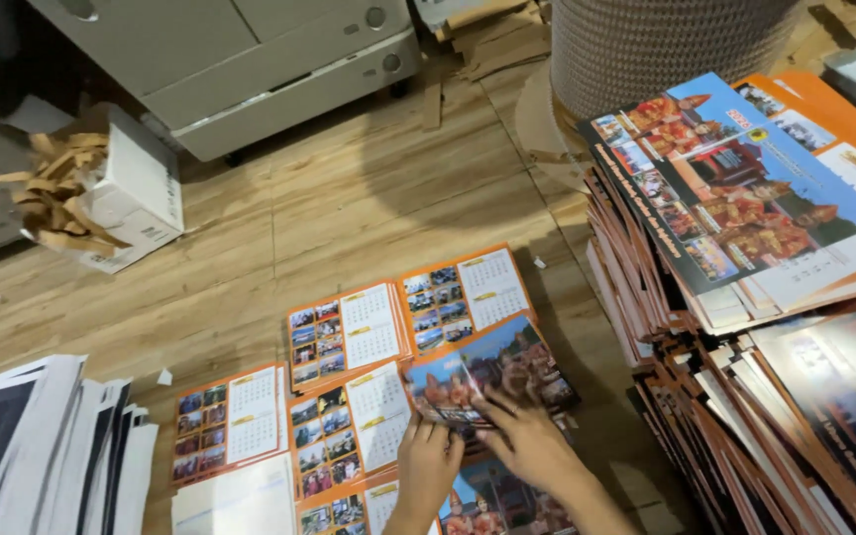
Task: A person sits on the floor of a print shop, manually collating and stacking printed calendar pages into organized sets.
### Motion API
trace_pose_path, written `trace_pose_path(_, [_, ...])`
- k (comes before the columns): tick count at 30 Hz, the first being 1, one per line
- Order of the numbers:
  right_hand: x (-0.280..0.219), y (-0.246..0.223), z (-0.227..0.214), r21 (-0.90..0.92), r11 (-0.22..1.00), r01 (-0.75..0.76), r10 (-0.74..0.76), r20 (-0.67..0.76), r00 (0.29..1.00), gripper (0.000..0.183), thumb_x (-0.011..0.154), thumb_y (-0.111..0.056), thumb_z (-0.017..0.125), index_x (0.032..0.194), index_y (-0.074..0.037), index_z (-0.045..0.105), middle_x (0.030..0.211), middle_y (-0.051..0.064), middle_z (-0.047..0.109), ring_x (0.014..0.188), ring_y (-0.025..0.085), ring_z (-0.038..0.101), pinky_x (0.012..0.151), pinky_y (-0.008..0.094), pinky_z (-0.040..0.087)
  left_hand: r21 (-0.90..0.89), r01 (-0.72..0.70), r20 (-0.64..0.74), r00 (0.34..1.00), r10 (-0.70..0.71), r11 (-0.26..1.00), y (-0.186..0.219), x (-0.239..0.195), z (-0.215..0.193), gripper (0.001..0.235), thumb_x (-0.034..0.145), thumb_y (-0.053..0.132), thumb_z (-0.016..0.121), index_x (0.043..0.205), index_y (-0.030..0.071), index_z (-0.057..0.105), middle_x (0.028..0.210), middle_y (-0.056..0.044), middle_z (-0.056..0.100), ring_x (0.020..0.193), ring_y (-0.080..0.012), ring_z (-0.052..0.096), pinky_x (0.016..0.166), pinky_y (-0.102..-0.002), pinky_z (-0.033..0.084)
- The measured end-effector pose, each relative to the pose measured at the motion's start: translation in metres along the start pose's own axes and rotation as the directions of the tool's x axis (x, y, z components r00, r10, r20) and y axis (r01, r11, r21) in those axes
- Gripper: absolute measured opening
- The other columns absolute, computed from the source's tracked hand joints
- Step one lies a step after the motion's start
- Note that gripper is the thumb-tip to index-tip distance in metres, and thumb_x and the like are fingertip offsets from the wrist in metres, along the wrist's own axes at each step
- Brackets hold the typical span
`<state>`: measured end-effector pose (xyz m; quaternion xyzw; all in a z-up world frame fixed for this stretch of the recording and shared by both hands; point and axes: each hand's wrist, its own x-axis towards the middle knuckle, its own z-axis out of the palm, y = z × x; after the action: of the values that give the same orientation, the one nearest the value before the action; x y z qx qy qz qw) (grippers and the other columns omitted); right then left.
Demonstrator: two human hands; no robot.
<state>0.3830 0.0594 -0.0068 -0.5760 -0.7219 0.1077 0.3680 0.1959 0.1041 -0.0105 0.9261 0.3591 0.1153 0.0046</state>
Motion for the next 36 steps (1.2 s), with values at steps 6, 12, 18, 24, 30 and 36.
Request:
trace_pose_path(6, [-0.015, 0.021, 0.028, -0.063, 0.985, -0.161, 0.17, 0.177, 0.969, 0.059, 0.058, -0.001, 0.06, 0.112, -0.024, 0.061, 0.114, 0.005, 0.064, 0.091, 0.031, 0.065, 0.076, 0.04, 0.052, -0.551, 0.282, -0.103, 0.911, -0.399, 0.786, 0.016, -0.044, -0.059, 0.02, 0.085, 0.007, 0.051, 0.1, 0.008, 0.065, 0.096, -0.006, 0.057, 0.096, -0.023, 0.055, 0.076, -0.036, 0.046])
trace_pose_path(12, [-0.011, 0.014, 0.008, -0.011, 0.935, -0.356, 0.341, 0.311, 0.887, 0.077, 0.06, 0.024, 0.046, 0.12, -0.022, 0.061, 0.128, 0.007, 0.055, 0.098, 0.024, 0.067, 0.085, 0.03, 0.057, 0.074, 0.65, 0.733, 0.479, -0.483, 0.756, -0.04, -0.17, 0.008, 0.103, 0.083, 0.054, 0.073, 0.148, 0.022, -0.001, 0.155, 0.001, -0.007, 0.143, -0.022, -0.006, 0.115, -0.05, 0.015])
trace_pose_path(18, [-0.011, 0.002, -0.009, 0.147, 0.89, -0.431, 0.364, 0.339, 0.868, 0.074, 0.063, 0.022, 0.045, 0.121, -0.02, 0.062, 0.133, 0.009, 0.053, 0.124, 0.023, 0.049, 0.109, 0.028, 0.035, 0.158, 0.455, 0.677, 0.596, -0.431, 0.877, -0.043, -0.196, 0.004, 0.091, 0.089, 0.03, 0.065, 0.148, 0.024, -0.003, 0.154, 0.0, -0.014, 0.141, -0.0325, -0.008, 0.105, -0.042, 0.039])
trace_pose_path(24, [-0.01, -0.004, -0.016, 0.103, 0.822, -0.559, 0.476, 0.413, 0.776, 0.072, 0.07, 0.02, 0.045, 0.124, -0.025, 0.059, 0.138, 0.004, 0.048, 0.126, 0.018, 0.05, 0.088, 0.025, 0.055, -0.006, 0.483, 0.831, 0.489, -0.265, 0.875, -0.047, -0.177, -0.04, 0.086, 0.089, 0.039, 0.062, 0.148, 0.022, 0.002, 0.154, -0.002, -0.012, 0.14, -0.0366, -0.002, 0.108, -0.047, 0.038])
trace_pose_path(30, [-0.008, -0.011, -0.025, 0.119, 0.785, -0.608, 0.51, 0.433, 0.743, 0.071, 0.074, 0.02, 0.041, 0.127, -0.025, 0.056, 0.141, 0.005, 0.045, 0.132, 0.021, 0.042, 0.099, 0.029, 0.048, 0.01, 0.775, 0.668, 0.465, -0.581, 0.632, -0.041, -0.202, -0.028, 0.052, 0.091, 0.038, 0.046, 0.139, 0.048, 0.028, 0.146, 0.013, 0.031, 0.089, -0.0214, 0.067, 0.09, -0.03, 0.056])
trace_pose_path(36, [-0.012, 0.006, -0.021, 0.156, 0.86, -0.486, 0.428, 0.299, 0.853, 0.075, 0.067, 0.023, 0.042, 0.124, -0.022, 0.058, 0.135, 0.005, 0.053, 0.127, 0.024, 0.047, 0.108, 0.034, 0.038, -0.189, 0.748, -0.114, 0.627, -0.771, 0.636, -0.031, -0.196, -0.073, 0.034, 0.084, 0.049, 0.042, 0.108, 0.044, 0.065, 0.048, 0.01, 0.061, 0.033, -0.0089, 0.048, 0.036, -0.025, 0.045])
